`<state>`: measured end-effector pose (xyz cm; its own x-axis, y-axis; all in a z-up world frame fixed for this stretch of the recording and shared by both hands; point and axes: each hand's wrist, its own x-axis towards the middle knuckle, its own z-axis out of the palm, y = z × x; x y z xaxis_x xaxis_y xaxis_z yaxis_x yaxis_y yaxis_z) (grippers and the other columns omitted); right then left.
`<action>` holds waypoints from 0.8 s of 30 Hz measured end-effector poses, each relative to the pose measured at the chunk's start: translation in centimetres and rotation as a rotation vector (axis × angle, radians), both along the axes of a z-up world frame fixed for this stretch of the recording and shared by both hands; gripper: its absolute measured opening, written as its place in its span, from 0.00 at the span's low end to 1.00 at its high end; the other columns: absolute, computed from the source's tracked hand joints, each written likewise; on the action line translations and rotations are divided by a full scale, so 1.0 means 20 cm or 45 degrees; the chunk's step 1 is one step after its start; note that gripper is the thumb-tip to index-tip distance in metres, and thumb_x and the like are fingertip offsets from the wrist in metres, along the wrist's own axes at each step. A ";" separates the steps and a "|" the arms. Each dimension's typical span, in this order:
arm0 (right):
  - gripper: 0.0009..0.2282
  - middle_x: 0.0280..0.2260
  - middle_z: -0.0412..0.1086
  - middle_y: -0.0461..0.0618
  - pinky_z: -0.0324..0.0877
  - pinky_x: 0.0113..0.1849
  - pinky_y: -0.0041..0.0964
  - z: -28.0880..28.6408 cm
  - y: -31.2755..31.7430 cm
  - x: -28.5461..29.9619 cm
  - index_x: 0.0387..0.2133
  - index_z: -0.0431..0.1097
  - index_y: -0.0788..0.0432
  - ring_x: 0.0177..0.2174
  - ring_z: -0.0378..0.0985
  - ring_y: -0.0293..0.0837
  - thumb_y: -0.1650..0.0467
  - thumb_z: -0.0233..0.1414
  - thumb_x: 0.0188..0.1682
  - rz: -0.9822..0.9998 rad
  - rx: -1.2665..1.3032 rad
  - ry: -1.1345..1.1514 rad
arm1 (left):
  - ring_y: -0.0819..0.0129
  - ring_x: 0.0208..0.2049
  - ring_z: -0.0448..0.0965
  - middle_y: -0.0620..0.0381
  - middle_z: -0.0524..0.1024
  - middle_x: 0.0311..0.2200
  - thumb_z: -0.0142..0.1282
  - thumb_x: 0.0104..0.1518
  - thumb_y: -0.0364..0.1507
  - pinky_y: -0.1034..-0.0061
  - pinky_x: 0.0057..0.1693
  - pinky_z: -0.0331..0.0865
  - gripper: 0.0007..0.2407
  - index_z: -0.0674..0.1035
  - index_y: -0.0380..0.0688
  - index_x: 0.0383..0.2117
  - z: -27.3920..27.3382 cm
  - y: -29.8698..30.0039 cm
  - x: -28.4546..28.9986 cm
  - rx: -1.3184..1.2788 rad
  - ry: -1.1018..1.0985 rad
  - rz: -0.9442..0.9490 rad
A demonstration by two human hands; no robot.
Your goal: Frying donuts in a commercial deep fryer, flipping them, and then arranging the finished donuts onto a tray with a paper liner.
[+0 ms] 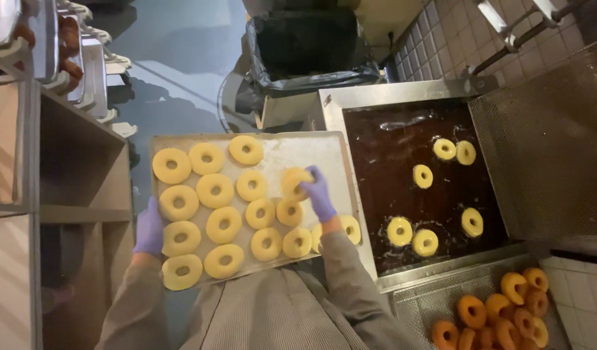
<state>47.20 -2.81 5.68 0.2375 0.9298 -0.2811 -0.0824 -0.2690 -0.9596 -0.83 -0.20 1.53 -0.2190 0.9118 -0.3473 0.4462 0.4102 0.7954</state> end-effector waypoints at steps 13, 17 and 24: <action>0.15 0.36 0.74 0.65 0.73 0.41 0.51 -0.40 -0.13 1.40 0.38 0.70 0.64 0.37 0.78 0.62 0.75 0.62 0.36 -0.425 -0.121 -1.515 | 0.28 0.48 0.71 0.24 0.74 0.43 0.33 0.71 0.39 0.50 0.51 0.65 0.20 0.72 0.30 0.45 0.04 -0.01 0.02 0.036 0.132 -0.130; 0.14 0.43 0.74 0.62 0.74 0.43 0.47 -0.06 -0.01 0.84 0.45 0.73 0.63 0.40 0.79 0.57 0.77 0.54 0.44 -0.347 0.222 -1.396 | 0.29 0.47 0.73 0.25 0.76 0.41 0.38 0.62 0.35 0.50 0.49 0.66 0.17 0.72 0.31 0.45 -0.10 0.00 -0.06 0.131 0.272 -0.256; 0.21 0.39 0.76 0.56 0.73 0.44 0.38 0.00 -0.24 -0.09 0.46 0.72 0.59 0.39 0.78 0.46 0.64 0.63 0.41 0.408 -0.422 -0.695 | 0.36 0.43 0.75 0.28 0.76 0.39 0.37 0.70 0.42 0.54 0.48 0.66 0.22 0.75 0.29 0.41 0.12 -0.01 0.06 -0.010 -0.010 0.022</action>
